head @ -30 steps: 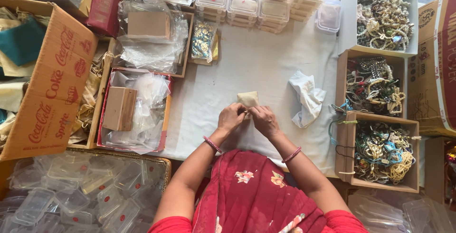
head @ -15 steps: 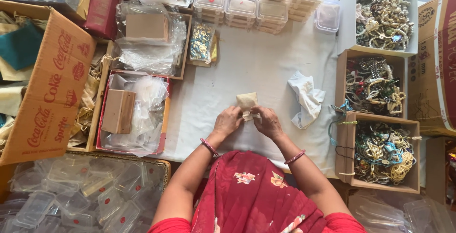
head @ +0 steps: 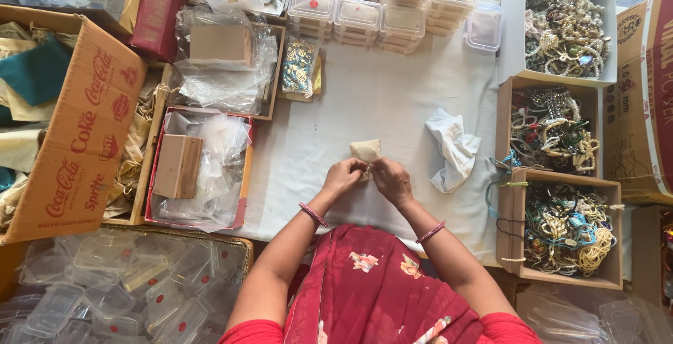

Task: The person picks up jewelry items, wipes them with a white cloth, and places them into small plastic containers or cloth pouches. They then seal the containers and arrange them on the table.

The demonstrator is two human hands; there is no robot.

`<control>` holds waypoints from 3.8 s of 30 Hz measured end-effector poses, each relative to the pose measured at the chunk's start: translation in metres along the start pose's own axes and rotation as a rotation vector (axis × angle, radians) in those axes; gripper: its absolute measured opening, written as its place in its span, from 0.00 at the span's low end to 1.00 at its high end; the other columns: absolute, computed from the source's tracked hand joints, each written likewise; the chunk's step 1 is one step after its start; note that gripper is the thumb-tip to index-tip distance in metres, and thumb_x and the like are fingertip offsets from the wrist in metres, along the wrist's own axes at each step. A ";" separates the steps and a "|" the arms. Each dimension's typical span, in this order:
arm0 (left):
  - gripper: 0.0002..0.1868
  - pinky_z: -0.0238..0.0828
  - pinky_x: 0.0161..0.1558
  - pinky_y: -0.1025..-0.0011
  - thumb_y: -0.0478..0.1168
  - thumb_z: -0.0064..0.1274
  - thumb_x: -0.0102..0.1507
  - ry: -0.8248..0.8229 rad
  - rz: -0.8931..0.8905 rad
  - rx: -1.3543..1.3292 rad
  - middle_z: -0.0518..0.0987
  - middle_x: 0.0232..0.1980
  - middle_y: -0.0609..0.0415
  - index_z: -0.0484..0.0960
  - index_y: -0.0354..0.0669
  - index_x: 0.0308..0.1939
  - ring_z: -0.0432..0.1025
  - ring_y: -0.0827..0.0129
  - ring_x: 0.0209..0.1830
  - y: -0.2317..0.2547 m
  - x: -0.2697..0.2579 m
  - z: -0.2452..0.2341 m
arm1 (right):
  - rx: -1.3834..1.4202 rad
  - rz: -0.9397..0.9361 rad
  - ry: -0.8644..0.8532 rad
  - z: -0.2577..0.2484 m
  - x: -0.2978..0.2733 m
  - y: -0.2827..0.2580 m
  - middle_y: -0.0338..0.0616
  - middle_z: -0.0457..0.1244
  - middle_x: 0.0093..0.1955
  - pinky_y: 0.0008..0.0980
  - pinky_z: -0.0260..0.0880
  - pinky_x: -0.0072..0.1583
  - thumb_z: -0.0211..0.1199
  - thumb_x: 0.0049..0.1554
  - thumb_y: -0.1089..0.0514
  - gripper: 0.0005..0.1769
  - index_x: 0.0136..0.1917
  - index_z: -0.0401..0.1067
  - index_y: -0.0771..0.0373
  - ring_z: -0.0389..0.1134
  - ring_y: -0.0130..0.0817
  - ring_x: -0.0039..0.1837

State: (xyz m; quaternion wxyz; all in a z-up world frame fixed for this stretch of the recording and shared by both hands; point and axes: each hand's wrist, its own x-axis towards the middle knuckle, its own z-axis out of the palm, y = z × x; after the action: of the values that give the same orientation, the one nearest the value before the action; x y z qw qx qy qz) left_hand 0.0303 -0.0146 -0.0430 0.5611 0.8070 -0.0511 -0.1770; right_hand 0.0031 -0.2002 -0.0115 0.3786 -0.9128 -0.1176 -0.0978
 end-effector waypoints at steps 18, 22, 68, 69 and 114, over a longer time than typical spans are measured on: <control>0.06 0.78 0.48 0.59 0.40 0.57 0.65 0.182 0.270 0.448 0.81 0.46 0.53 0.80 0.48 0.45 0.79 0.55 0.46 -0.012 0.015 0.017 | -0.148 -0.165 -0.087 -0.014 -0.007 -0.012 0.43 0.70 0.51 0.42 0.65 0.60 0.69 0.52 0.58 0.15 0.53 0.74 0.58 0.70 0.43 0.56; 0.16 0.76 0.47 0.57 0.40 0.50 0.68 0.090 0.137 0.335 0.83 0.47 0.52 0.72 0.48 0.60 0.79 0.54 0.46 0.021 -0.001 0.000 | -0.121 -0.089 -0.112 -0.004 -0.002 0.007 0.42 0.70 0.48 0.41 0.67 0.58 0.69 0.55 0.59 0.08 0.49 0.76 0.56 0.71 0.42 0.54; 0.16 0.72 0.53 0.56 0.41 0.62 0.59 0.148 0.143 0.452 0.75 0.50 0.47 0.76 0.43 0.47 0.71 0.50 0.54 0.026 0.019 -0.004 | -0.268 -0.018 -0.061 -0.009 0.022 0.033 0.51 0.63 0.67 0.49 0.64 0.62 0.68 0.57 0.53 0.15 0.55 0.73 0.59 0.67 0.52 0.64; 0.14 0.72 0.54 0.57 0.40 0.61 0.60 0.069 0.149 0.422 0.77 0.49 0.49 0.75 0.44 0.47 0.73 0.51 0.54 0.019 0.018 -0.005 | -0.109 0.009 -0.099 -0.009 0.018 0.043 0.49 0.65 0.66 0.48 0.65 0.65 0.69 0.57 0.53 0.13 0.53 0.72 0.60 0.68 0.50 0.65; 0.42 0.78 0.48 0.51 0.40 0.52 0.62 1.155 -0.902 0.254 0.67 0.68 0.37 0.52 0.63 0.78 0.77 0.42 0.51 -0.023 -0.346 -0.235 | 1.159 0.799 -0.415 0.004 -0.009 0.045 0.52 0.67 0.61 0.40 0.73 0.59 0.59 0.71 0.56 0.21 0.71 0.65 0.70 0.71 0.40 0.60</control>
State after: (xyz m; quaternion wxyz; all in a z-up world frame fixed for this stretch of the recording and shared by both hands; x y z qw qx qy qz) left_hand -0.2142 0.2997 0.0871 0.2739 0.7729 0.5682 0.0694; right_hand 0.0076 -0.2290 -0.0467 0.7773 -0.5390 0.1219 0.3006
